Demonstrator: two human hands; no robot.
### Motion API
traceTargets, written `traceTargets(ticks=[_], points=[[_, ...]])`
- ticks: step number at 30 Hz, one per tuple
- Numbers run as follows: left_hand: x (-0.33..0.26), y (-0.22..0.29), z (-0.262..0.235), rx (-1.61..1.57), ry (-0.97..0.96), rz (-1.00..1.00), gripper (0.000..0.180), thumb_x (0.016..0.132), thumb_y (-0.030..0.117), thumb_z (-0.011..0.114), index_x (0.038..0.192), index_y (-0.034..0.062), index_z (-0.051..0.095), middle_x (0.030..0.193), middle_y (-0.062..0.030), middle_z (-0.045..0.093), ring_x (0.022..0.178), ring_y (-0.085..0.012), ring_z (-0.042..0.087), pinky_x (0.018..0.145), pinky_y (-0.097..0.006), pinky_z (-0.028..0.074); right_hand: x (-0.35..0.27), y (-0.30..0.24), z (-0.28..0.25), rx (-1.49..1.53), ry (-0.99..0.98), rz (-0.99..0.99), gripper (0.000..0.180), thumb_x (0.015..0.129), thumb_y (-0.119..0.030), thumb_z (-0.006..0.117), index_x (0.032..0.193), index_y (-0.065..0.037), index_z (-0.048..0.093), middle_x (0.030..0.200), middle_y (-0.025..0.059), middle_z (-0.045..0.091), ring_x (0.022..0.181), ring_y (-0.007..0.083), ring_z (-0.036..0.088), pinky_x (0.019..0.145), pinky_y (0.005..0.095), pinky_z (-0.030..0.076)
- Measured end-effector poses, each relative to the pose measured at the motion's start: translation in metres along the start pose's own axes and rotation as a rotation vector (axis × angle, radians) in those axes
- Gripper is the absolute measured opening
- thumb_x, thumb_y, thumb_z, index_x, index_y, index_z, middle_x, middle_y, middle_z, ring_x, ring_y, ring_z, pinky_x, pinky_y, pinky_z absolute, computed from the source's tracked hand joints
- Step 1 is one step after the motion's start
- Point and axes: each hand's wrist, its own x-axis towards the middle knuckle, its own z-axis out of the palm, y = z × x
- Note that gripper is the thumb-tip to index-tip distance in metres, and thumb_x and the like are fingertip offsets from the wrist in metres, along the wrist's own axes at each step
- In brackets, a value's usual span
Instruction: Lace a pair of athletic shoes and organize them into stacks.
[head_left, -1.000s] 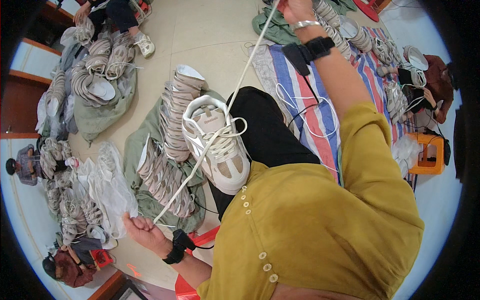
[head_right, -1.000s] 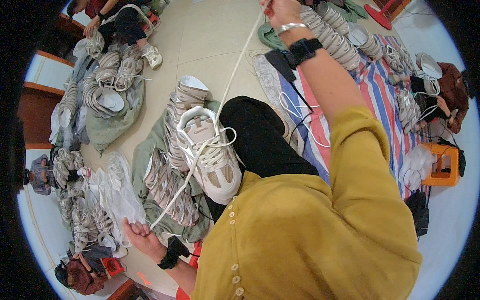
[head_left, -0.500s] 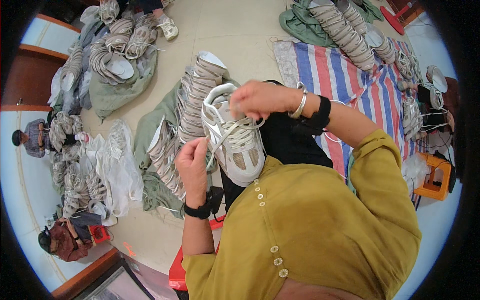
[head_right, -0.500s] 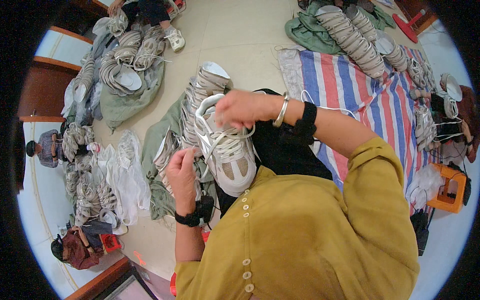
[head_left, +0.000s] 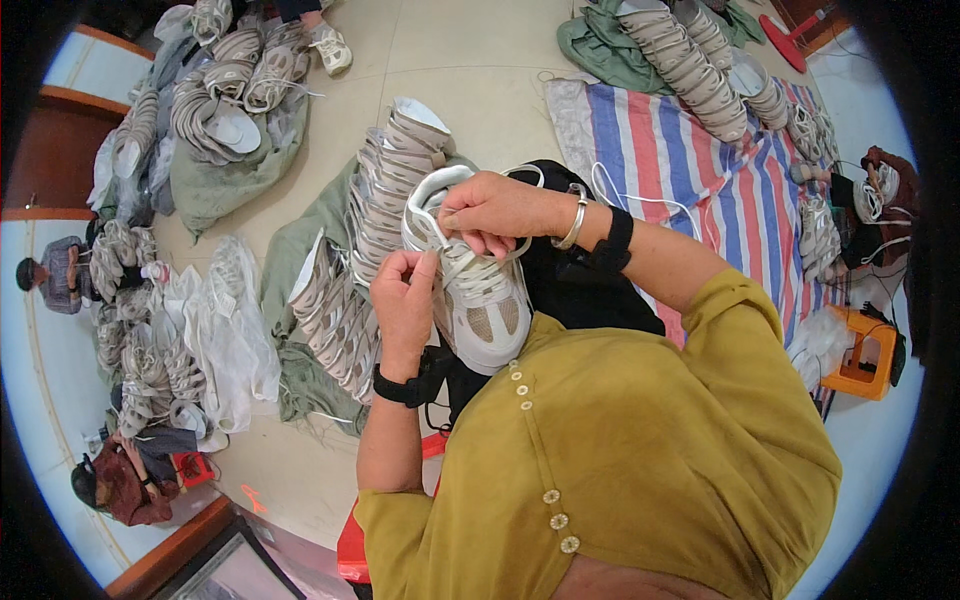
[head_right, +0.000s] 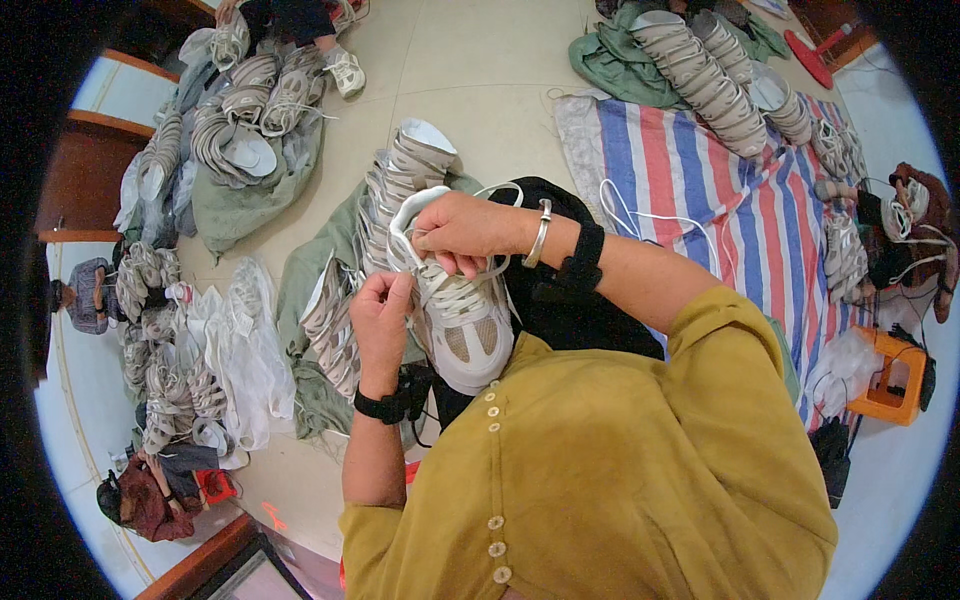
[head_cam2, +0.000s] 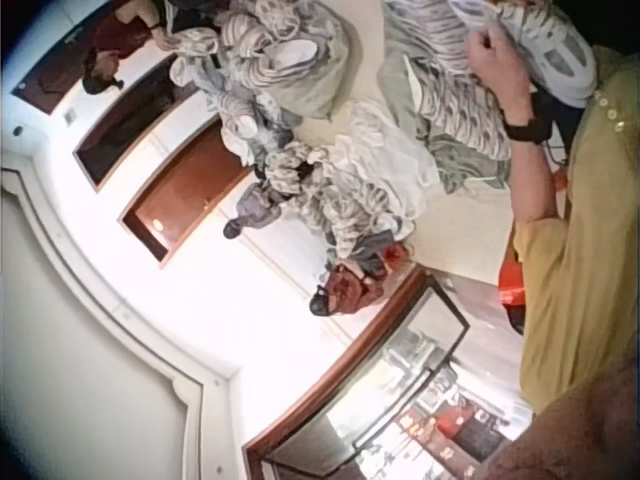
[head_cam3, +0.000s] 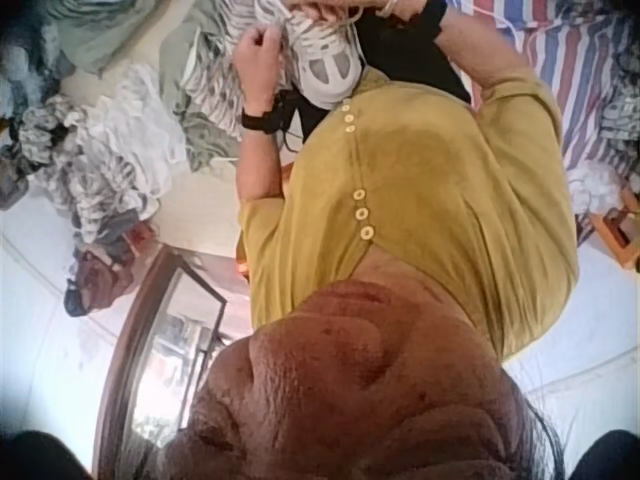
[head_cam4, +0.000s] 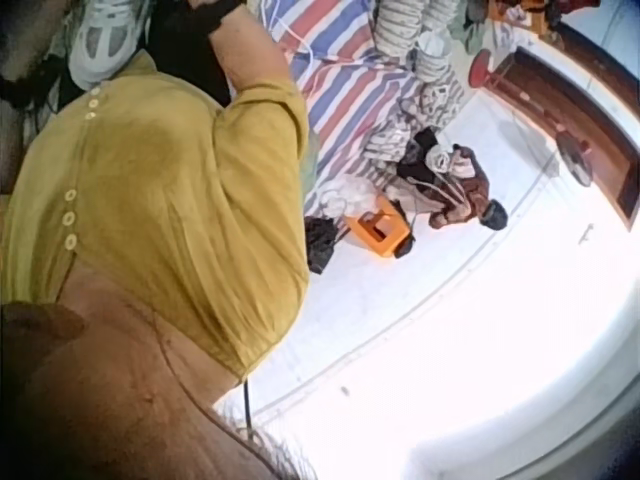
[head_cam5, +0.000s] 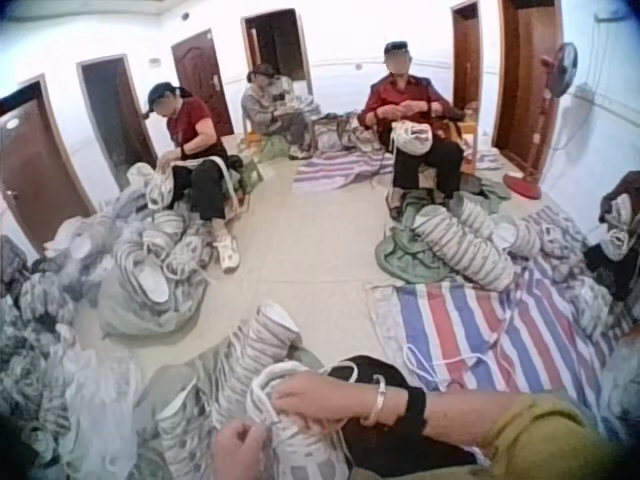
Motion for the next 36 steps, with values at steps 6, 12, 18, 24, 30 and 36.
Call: traceTargets(ticks=[6,12,18,24,30,36], points=[[0.0,0.013,0.004,0.399,0.143,0.325,0.013,0.082,0.014,0.065,0.078,0.0023,0.061,0.073,-0.0061,0.055,0.064,-0.0167,0.053,0.058,-0.028,0.044,0.001,0.004,-0.004,0.059,-0.083,0.006,0.018,0.091,-0.018,0.051,0.089,-0.004,0.062,0.059,-0.0006,0.058,0.04,0.0047,0.05,0.037,0.0179,0.038],[0.006,0.019,-0.006,0.418,0.021,0.291,0.009,0.081,0.011,0.066,0.085,0.0049,0.061,0.073,-0.0056,0.054,0.064,-0.0178,0.053,0.06,-0.028,0.044,-0.001,0.012,-0.006,0.109,-0.122,-0.06,0.018,0.091,-0.016,0.051,0.093,-0.002,0.062,0.062,-0.0003,0.059,0.041,0.0052,0.052,0.038,0.0174,0.039],[0.004,-0.001,-0.008,-0.189,-0.104,-0.115,0.01,0.082,0.011,0.065,0.087,0.0032,0.061,0.075,-0.0007,0.055,0.07,-0.0107,0.053,0.063,-0.024,0.042,-0.001,0.009,0.0,0.132,-0.042,-0.017,0.02,0.091,-0.016,0.051,0.1,-0.002,0.062,0.061,0.0007,0.058,0.041,0.0056,0.052,0.038,0.0175,0.039],[0.018,0.008,-0.015,0.518,-0.069,0.373,0.021,0.076,0.01,0.069,0.096,0.0045,0.062,0.085,-0.0072,0.058,0.083,-0.0219,0.058,0.068,-0.029,0.046,0.002,-0.012,-0.013,-0.242,-0.222,-0.021,0.019,0.086,-0.015,0.05,0.097,-0.005,0.062,0.057,0.0032,0.056,0.042,0.0085,0.052,0.038,0.022,0.039],[0.038,0.045,-0.032,0.709,-0.197,0.608,0.043,0.068,0.012,0.075,0.109,0.0099,0.059,0.099,-0.0069,0.057,0.085,-0.0263,0.056,0.075,-0.036,0.046,0.015,0.001,0.005,-0.86,0.072,-0.514,0.009,0.074,-0.016,0.057,0.075,-0.011,0.065,0.066,0.0102,0.061,0.063,0.0285,0.061,0.056,0.0395,0.048],[0.055,0.044,-0.035,0.86,-0.276,0.758,0.039,0.063,0.019,0.077,0.097,0.0112,0.059,0.092,-0.0062,0.057,0.089,-0.0282,0.055,0.078,-0.039,0.042,0.007,0.004,0.017,-0.913,0.26,-0.489,0.006,0.072,-0.017,0.06,0.075,-0.012,0.063,0.069,0.0106,0.062,0.069,0.0311,0.063,0.059,0.0427,0.048]])
